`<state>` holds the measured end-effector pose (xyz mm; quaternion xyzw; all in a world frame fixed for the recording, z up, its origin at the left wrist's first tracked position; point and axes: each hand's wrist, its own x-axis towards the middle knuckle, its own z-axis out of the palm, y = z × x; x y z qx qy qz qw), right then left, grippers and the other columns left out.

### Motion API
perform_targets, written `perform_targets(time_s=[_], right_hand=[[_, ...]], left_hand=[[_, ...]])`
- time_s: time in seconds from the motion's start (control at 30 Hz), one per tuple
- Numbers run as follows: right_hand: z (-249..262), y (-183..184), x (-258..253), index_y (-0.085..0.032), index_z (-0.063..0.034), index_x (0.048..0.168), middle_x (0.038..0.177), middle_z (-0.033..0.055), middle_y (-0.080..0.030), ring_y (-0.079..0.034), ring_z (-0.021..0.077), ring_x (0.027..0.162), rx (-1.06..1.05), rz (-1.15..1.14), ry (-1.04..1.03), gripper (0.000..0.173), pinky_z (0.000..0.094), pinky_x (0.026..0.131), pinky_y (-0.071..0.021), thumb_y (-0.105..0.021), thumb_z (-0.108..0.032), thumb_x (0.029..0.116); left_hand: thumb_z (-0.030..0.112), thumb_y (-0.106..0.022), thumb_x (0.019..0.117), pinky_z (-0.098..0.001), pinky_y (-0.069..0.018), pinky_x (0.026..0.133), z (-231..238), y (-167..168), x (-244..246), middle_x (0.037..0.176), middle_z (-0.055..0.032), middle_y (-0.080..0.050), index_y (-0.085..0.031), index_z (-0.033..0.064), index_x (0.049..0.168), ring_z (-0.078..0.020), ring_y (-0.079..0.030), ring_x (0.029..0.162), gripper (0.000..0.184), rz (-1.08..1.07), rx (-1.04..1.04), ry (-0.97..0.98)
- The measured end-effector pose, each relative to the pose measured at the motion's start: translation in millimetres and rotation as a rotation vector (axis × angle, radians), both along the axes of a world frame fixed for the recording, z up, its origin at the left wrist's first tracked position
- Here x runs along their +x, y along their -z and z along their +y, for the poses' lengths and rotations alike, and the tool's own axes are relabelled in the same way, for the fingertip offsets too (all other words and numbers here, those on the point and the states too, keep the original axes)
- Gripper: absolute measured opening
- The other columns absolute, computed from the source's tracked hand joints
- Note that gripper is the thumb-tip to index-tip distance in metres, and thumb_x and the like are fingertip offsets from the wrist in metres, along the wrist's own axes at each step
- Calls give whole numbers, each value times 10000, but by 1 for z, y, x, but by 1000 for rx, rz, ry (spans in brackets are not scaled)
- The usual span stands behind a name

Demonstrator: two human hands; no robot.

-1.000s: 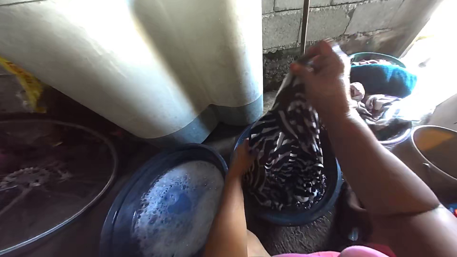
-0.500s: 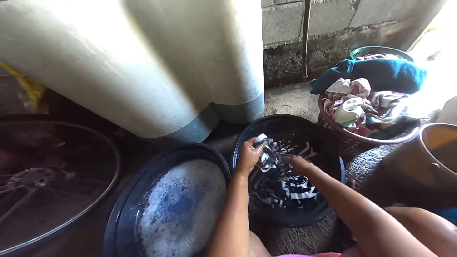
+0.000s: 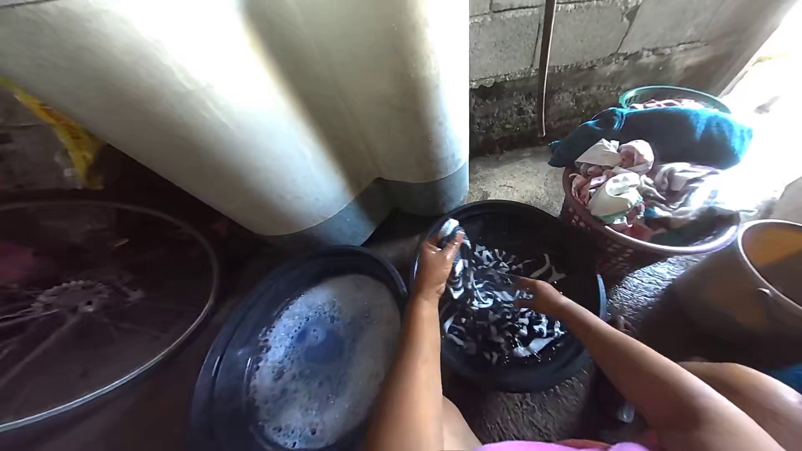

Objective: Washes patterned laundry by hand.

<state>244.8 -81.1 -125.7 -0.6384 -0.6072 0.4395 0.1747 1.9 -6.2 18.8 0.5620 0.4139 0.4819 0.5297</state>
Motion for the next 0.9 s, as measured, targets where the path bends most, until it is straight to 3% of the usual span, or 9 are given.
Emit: perform_targets(time_s=[0.1,0.2,0.27,0.37,0.47,0.6,0.73,0.83,0.9], right_hand=[[12,12,-39,-435,-97,1561,1581,264,-409,-416,492,1424,10,-67,19,871,647,1165,-345,-872,-196,815],[16,25,-62,-495,-43,1512,1593,240,-405,-391,470,1447,-116,-186,79,743,639,1177,-328,-805,-288,884],[13,23,-59,-595,-5,1398,1439,239,-572,-540,425,1334,-131,-151,91,572,613,1131,-402,-757,-300,935],[6,-2,-27,-689,65,1139,1048,270,-695,-683,413,959,-109,-37,4,405,615,918,-524,-742,-293,956],[0,-58,3,-710,65,1001,906,213,-697,-684,318,815,7,-19,37,361,541,822,-561,-671,-293,1006],[-13,-157,11,-707,67,938,860,166,-675,-631,229,811,404,-43,178,284,465,807,-521,-628,-193,1022],[-24,-258,-4,-696,-65,910,737,-30,-603,-547,38,650,720,24,487,217,293,649,-502,-612,-220,1038],[-12,-325,-13,-660,-201,849,734,-189,-609,-577,-99,663,1025,159,406,208,153,649,-533,-582,-239,1038],[1,-361,-24,-634,-225,829,726,-192,-598,-575,-99,654,1121,129,328,226,150,633,-521,-577,-268,1043]], left_hand=[[31,-608,990,-284,-589,849,-12,-5,10,938,-41,-723,-672,-22,1076,-77,-692,876,119,-188,-52,142],[61,-522,1030,-336,-622,790,-13,-16,-1,911,-76,-727,-621,-2,1125,-141,-718,825,150,-444,-144,114],[87,-505,1042,-322,-622,747,-7,-20,-15,887,-72,-726,-625,13,1123,-135,-716,788,163,-445,-133,30],[54,-584,1017,-278,-591,780,6,-17,-35,901,-45,-711,-666,-7,1076,-88,-684,812,118,-217,-37,-129],[23,-651,975,-250,-553,820,13,-7,-40,910,-38,-694,-672,-34,1028,-47,-650,847,81,-27,12,-196],[40,-668,971,-257,-544,823,14,-2,-38,911,-69,-692,-680,-55,1023,-48,-641,840,109,146,54,-139],[179,-665,988,-418,-535,961,21,13,-36,1047,-187,-720,-699,-62,1113,-212,-691,994,274,549,105,77],[317,-597,1025,-465,-518,952,23,20,-24,1068,-163,-710,-687,-15,1174,-240,-674,998,375,700,58,275],[300,-561,1050,-428,-536,927,18,16,-15,1118,-160,-713,-583,10,1373,-215,-684,988,435,628,0,293]])
